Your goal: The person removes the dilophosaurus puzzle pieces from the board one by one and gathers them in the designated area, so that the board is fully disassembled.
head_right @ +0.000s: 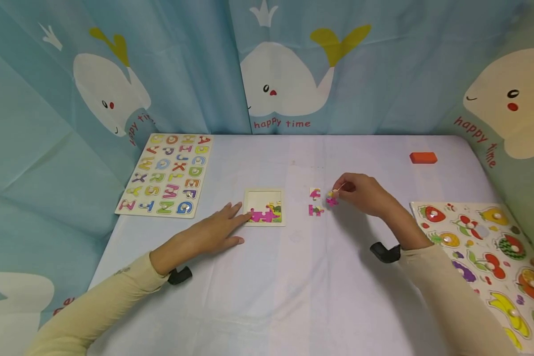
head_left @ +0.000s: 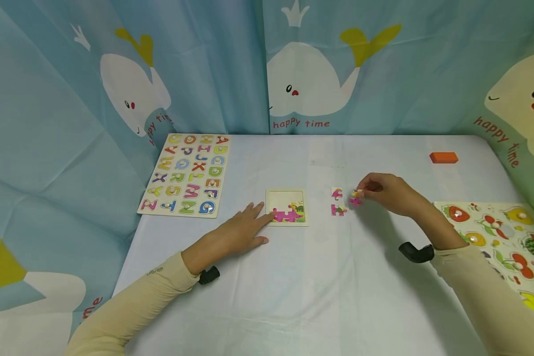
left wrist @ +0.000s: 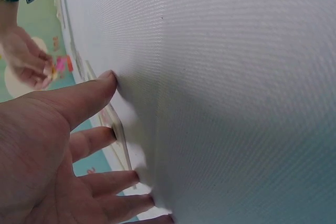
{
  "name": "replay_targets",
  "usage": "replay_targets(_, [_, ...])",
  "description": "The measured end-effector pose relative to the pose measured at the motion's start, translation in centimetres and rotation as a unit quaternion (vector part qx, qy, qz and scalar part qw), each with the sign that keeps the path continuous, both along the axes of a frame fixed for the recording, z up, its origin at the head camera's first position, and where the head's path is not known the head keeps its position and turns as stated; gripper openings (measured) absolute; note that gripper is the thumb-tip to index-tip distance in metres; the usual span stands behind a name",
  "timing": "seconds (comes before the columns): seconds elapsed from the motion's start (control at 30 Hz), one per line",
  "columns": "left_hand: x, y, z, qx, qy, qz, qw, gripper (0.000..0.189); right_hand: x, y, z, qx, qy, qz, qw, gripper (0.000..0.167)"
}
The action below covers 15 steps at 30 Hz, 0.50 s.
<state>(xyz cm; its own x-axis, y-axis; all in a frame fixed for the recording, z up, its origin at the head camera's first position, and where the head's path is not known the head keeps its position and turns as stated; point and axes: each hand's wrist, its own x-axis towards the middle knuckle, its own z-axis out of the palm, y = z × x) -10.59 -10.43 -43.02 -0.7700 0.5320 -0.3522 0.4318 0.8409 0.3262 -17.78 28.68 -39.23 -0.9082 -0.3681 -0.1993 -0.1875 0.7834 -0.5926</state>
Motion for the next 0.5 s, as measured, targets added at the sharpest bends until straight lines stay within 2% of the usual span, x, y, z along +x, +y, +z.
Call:
replay_targets(0.13, [0.0, -0.1, 0.0, 0.003, 0.005, -0.001, 1.0000, 0.070, -0.2, 1.8, -0.7, 0.001, -0.054, 0.025, 0.9982, 0.013])
replay_targets(0.23, [0.0, -0.1, 0.0, 0.002, 0.006, -0.003, 1.0000, 0.070, -0.2, 2.3, -1.3, -0.006, -0.074, 0.038, 0.9965, 0.012])
replay_targets(0.5, [0.0, -0.1, 0.0, -0.005, 0.008, -0.007, 0.9999, 0.071, 0.3, 1.9, -2.6, 0.041, -0.025, 0.022, 0.9986, 0.011])
